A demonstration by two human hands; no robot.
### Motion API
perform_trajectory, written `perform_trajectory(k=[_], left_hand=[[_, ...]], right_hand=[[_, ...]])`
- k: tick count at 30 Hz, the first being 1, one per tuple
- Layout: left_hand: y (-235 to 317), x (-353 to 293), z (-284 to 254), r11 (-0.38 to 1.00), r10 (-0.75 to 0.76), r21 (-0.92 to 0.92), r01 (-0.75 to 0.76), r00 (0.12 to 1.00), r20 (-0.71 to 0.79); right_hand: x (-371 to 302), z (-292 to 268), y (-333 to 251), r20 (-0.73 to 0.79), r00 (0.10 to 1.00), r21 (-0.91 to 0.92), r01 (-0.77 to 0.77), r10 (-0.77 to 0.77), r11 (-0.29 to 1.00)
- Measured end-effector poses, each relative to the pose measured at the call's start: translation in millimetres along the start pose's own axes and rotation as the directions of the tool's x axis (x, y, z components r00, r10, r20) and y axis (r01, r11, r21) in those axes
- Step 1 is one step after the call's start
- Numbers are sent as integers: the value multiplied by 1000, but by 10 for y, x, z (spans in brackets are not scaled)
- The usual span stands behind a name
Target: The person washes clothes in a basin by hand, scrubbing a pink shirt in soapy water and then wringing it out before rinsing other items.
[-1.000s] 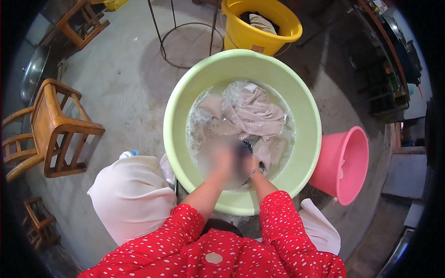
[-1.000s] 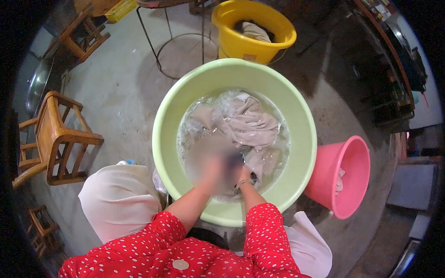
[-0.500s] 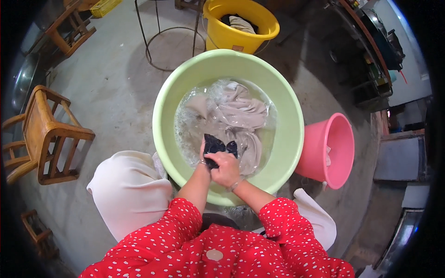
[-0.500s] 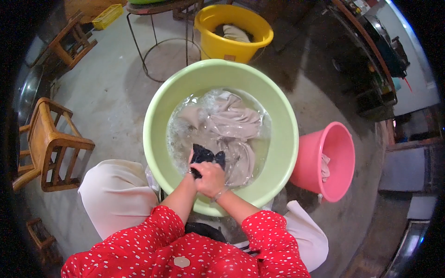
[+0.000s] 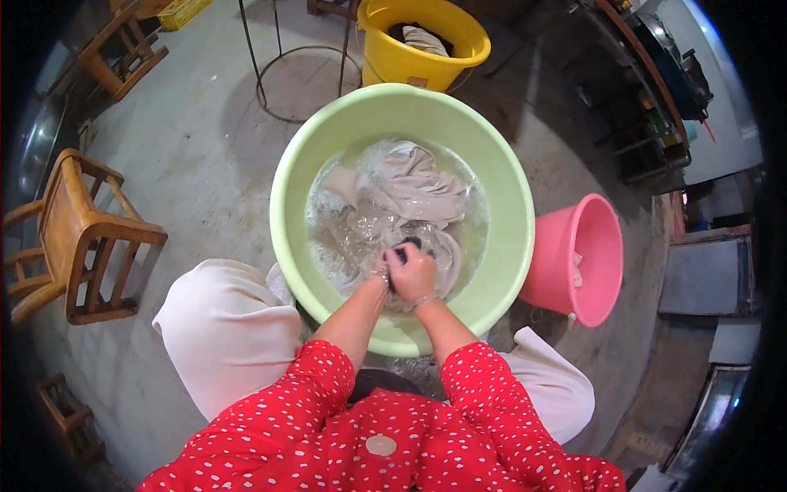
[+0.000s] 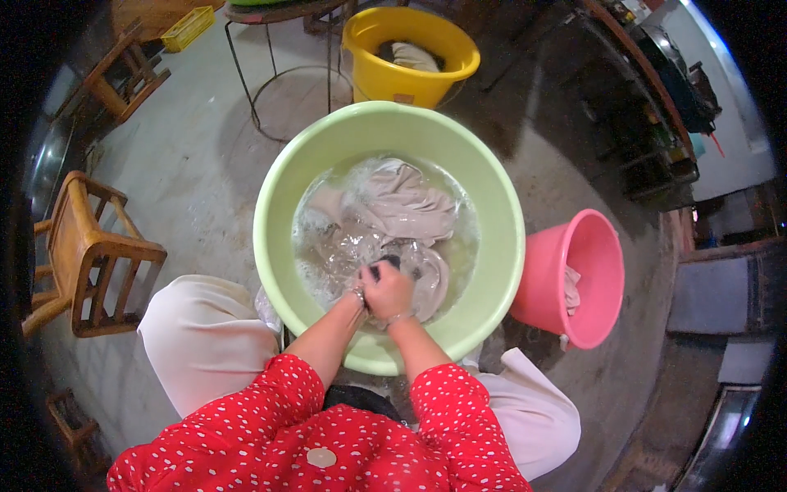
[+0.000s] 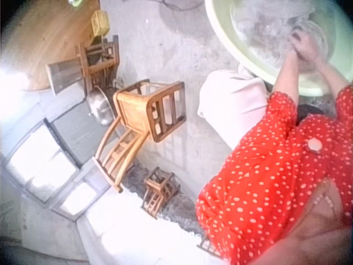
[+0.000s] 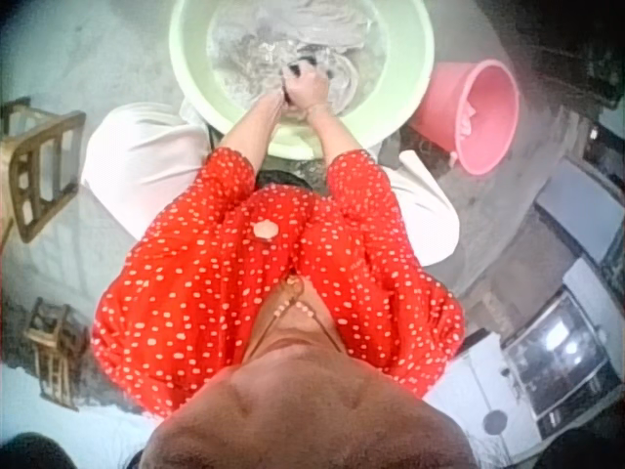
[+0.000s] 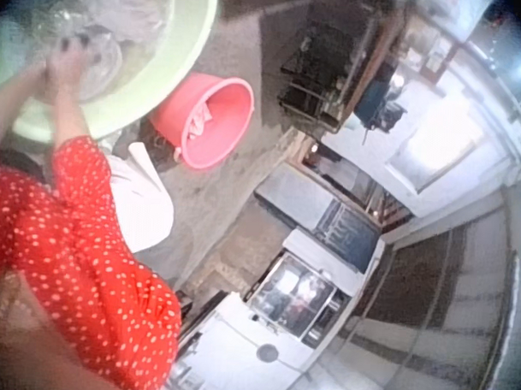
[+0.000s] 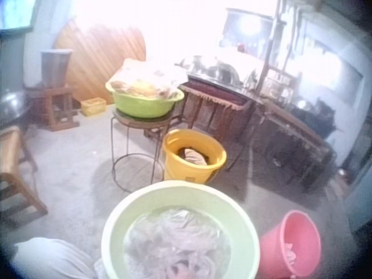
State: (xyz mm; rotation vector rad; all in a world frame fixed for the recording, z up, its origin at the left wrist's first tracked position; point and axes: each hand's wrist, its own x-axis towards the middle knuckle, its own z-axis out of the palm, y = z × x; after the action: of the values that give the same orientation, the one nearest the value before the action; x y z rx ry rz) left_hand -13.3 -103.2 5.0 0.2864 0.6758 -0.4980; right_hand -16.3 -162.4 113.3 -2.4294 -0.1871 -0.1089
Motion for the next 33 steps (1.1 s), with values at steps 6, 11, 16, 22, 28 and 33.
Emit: perform_trajectory(k=[6, 11, 16, 22, 28, 33], left_hand=[[-120, 144, 150, 607, 478, 740, -291, 877, -47], [108, 56, 27, 505, 617, 842, -189, 761, -199], [93, 253, -372, 607, 626, 781, -145, 693, -358], [53, 110, -208, 706, 477, 702, -92, 795, -375], [160, -199, 254, 996, -84, -43, 75, 963, -257], [431, -69, -286, 997, 37, -78, -26, 988, 149]], right_hand=[[365, -24, 1053, 52, 855, 113, -519, 517, 847], [334, 211, 1571, -10, 784, 233, -602, 621, 764], [-279, 795, 1261, 275, 849, -137, -430, 452, 892], [161, 669, 1488, 102, 749, -226, -624, 655, 748], [219, 280, 445, 176, 966, 133, -213, 188, 968], [-49, 8, -137, 176, 961, 223, 174, -215, 959]])
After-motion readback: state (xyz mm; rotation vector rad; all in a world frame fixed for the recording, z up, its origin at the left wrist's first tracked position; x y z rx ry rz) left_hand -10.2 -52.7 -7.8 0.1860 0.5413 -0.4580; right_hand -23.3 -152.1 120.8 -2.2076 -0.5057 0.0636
